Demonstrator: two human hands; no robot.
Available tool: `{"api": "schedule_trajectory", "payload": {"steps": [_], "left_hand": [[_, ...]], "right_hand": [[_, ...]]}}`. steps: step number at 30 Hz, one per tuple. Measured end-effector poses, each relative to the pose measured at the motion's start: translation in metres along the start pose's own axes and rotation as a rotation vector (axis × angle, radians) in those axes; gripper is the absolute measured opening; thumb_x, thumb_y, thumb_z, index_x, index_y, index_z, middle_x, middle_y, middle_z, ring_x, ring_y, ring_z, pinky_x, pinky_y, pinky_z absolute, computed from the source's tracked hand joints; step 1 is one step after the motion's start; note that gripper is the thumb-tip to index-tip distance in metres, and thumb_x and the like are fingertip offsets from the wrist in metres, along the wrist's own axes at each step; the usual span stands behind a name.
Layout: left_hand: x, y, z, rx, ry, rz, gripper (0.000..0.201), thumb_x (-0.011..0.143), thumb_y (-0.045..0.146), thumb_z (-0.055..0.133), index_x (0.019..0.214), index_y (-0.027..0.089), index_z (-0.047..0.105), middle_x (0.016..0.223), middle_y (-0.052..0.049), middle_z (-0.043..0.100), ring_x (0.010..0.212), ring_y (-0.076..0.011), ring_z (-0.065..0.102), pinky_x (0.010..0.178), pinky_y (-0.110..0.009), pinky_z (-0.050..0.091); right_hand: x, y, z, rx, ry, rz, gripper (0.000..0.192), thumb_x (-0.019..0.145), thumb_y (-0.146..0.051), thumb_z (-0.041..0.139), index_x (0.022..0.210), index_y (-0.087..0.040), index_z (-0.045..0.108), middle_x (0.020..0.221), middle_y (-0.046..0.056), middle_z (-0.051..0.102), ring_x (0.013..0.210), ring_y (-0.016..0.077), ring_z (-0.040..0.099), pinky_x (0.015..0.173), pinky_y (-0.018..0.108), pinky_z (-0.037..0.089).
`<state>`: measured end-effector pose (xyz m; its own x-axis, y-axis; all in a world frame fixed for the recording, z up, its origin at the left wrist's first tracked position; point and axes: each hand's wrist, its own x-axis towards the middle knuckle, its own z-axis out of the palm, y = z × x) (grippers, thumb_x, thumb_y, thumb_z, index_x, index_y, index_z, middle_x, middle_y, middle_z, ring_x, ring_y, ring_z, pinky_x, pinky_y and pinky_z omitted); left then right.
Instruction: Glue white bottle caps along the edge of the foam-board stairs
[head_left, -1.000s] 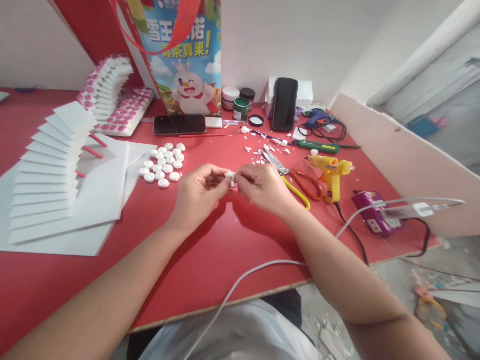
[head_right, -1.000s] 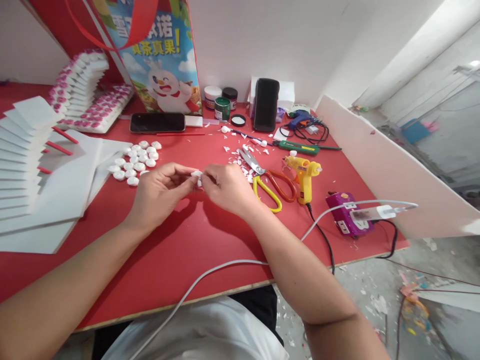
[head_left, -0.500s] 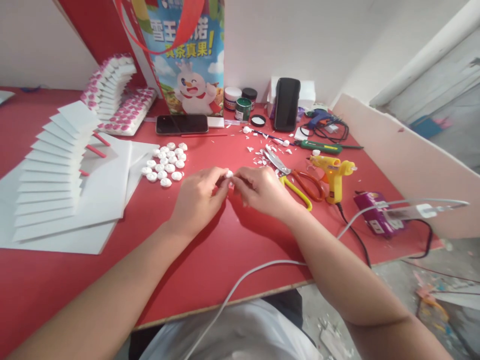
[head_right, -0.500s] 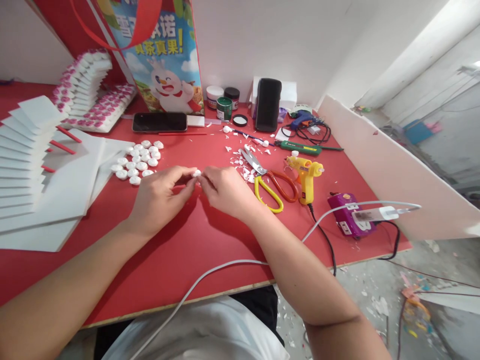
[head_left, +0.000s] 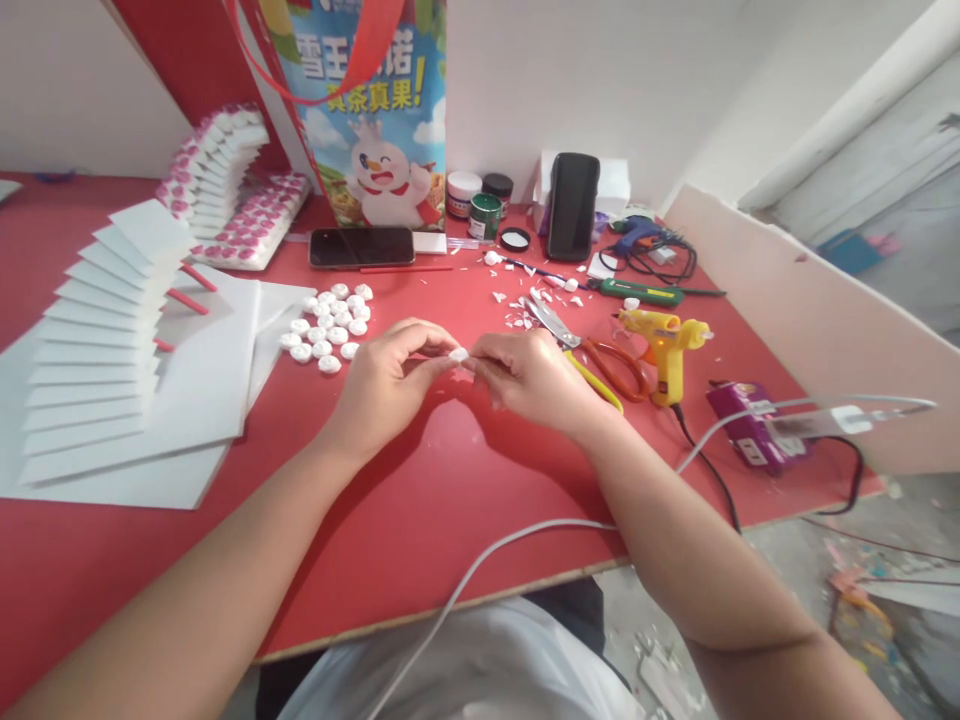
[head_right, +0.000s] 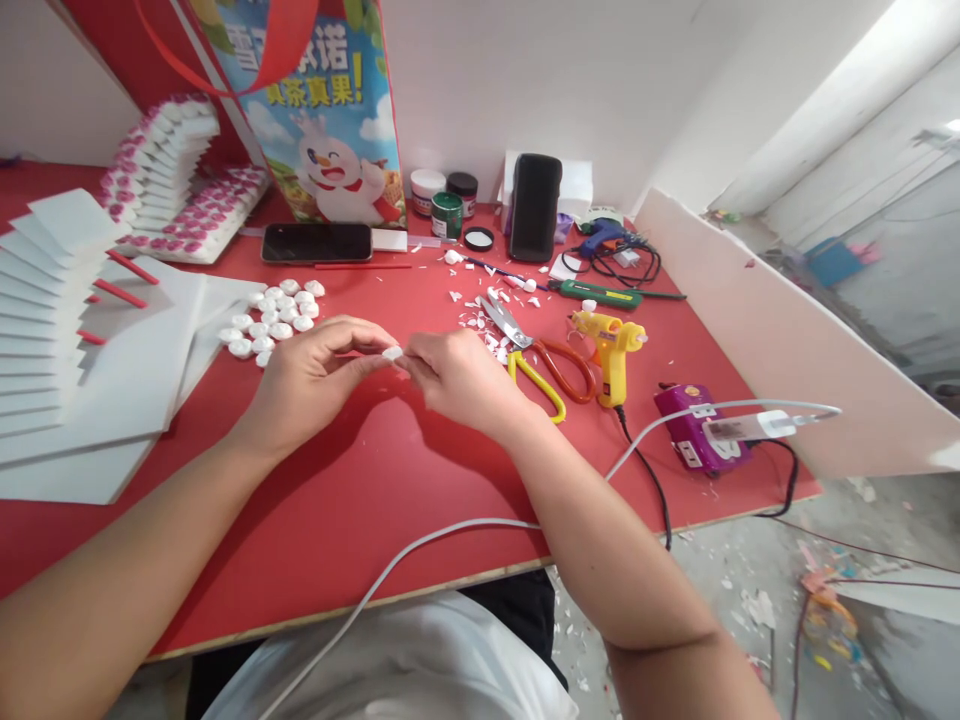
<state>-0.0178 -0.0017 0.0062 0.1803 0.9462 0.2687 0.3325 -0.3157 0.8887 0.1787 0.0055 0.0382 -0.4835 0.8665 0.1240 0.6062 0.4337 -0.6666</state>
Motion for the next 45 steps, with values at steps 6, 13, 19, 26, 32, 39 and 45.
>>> {"api": "schedule_trajectory", "payload": {"steps": [6,13,19,26,32,39,45], "left_hand": [[0.001,0.0,-0.003,-0.036,-0.024,0.011,0.018,0.091,0.035,0.071,0.101,0.021,0.079,0.1,-0.007,0.077,0.093,-0.0209,0.071,0.083,-0.03,0.057],[0.003,0.003,-0.004,-0.12,-0.12,-0.06,0.026,0.089,0.044,0.074,0.099,0.021,0.08,0.099,-0.008,0.076,0.092,-0.022,0.071,0.083,-0.032,0.057],[0.002,0.002,0.001,-0.519,-0.166,-0.322,0.033,0.079,0.043,0.085,0.096,0.017,0.074,0.089,-0.005,0.076,0.082,-0.0195,0.072,0.085,-0.035,0.059],[0.002,0.001,0.001,-0.666,-0.151,-0.407,0.033,0.076,0.035,0.089,0.094,0.013,0.073,0.083,-0.007,0.077,0.078,-0.0192,0.074,0.077,-0.033,0.061],[0.003,0.004,0.001,-0.677,-0.144,-0.434,0.034,0.068,0.034,0.094,0.087,0.015,0.075,0.079,-0.005,0.077,0.072,-0.017,0.072,0.072,-0.031,0.061],[0.002,-0.004,0.005,-0.685,-0.067,-0.45,0.035,0.067,0.035,0.094,0.087,0.015,0.075,0.081,-0.004,0.077,0.074,-0.0168,0.073,0.075,-0.031,0.062],[0.003,-0.004,0.006,-0.725,-0.053,-0.494,0.035,0.065,0.032,0.095,0.085,0.013,0.073,0.079,-0.006,0.077,0.071,-0.0173,0.074,0.075,-0.034,0.064]], "right_hand": [[0.0,-0.002,-0.001,0.04,-0.015,0.017,0.021,0.097,-0.02,0.056,0.081,-0.014,0.067,0.061,0.0,0.061,0.058,0.0118,0.05,0.063,0.025,0.034],[0.0,-0.004,-0.001,-0.001,-0.001,0.007,0.014,0.093,-0.02,0.059,0.083,-0.015,0.067,0.067,0.001,0.063,0.059,0.0114,0.047,0.062,0.026,0.032],[0.005,0.003,0.002,0.249,0.055,0.134,0.02,0.094,-0.025,0.058,0.076,-0.016,0.062,0.056,-0.003,0.055,0.055,0.0112,0.049,0.059,0.026,0.035],[0.01,0.011,0.009,0.348,0.107,0.181,0.022,0.092,-0.032,0.06,0.077,-0.017,0.06,0.06,-0.002,0.059,0.054,0.0107,0.049,0.056,0.025,0.035],[0.008,0.011,0.015,0.264,0.175,0.108,0.021,0.092,-0.031,0.06,0.075,-0.018,0.059,0.064,-0.002,0.06,0.058,0.0109,0.049,0.06,0.026,0.035],[0.005,-0.007,0.003,0.004,0.168,0.093,0.019,0.095,-0.022,0.053,0.078,-0.018,0.059,0.069,0.0,0.063,0.061,0.0124,0.05,0.063,0.026,0.033],[-0.031,-0.049,-0.044,-0.638,0.134,0.319,0.028,0.097,-0.032,0.055,0.072,-0.021,0.058,0.06,0.003,0.053,0.052,0.0165,0.04,0.056,0.033,0.021]]}}
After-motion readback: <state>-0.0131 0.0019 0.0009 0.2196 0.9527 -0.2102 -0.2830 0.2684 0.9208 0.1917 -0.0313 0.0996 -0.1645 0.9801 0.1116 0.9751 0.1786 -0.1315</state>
